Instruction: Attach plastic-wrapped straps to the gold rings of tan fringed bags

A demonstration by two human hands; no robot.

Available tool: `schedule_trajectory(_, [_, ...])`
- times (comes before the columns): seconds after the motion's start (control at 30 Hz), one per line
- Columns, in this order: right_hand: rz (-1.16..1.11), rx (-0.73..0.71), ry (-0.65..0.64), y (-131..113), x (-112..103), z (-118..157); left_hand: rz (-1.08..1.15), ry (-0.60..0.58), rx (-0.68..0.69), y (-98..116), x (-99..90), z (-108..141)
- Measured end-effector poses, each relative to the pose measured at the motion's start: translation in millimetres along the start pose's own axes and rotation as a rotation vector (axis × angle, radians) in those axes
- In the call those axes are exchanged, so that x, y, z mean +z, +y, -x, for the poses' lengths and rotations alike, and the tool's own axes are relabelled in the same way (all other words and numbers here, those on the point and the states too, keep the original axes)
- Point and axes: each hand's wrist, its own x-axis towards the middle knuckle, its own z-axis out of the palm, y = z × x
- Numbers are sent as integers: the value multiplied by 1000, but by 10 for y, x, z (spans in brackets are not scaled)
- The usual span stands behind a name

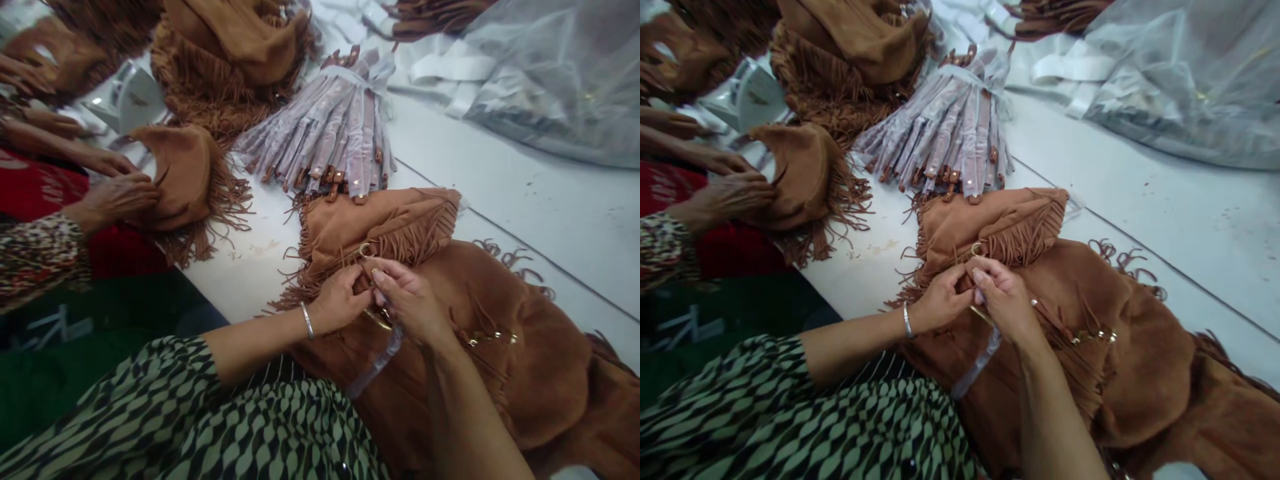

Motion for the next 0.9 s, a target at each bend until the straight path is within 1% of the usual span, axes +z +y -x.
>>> schedule_trajectory(0.07, [-54, 23, 79, 10, -33, -56, -77, 25, 13, 28, 16, 76])
schedule_trajectory(0.13, [-84, 56, 135, 39, -75, -47, -136, 22, 52, 29, 16, 115])
schedule_trajectory(0.23, [-78, 85, 142, 100, -128, 61, -175, 1, 110, 6, 16, 147])
schedule_trajectory(0.33, [-49, 72, 153, 158, -161, 190, -208, -10, 132, -10, 30, 177])
schedule_trajectory(0.43, [-50, 92, 177, 191, -190, 285, -251, -39, 162, -5, 41, 207])
schedule_trajectory(0.57, [-68, 129, 159, 201, -228, 374, -284, -84, 196, 22, 33, 232])
schedule_trajectory(0.77, [-107, 185, 147, 263, -243, 463, -215, -51, 176, 45, 46, 227])
schedule_trajectory(0.83, [-120, 195, 154, 282, -235, 490, -213, -55, 141, 45, 60, 210])
schedule_trajectory(0.9, [-140, 161, 180, 279, -218, 517, -219, -43, 94, 43, 72, 191])
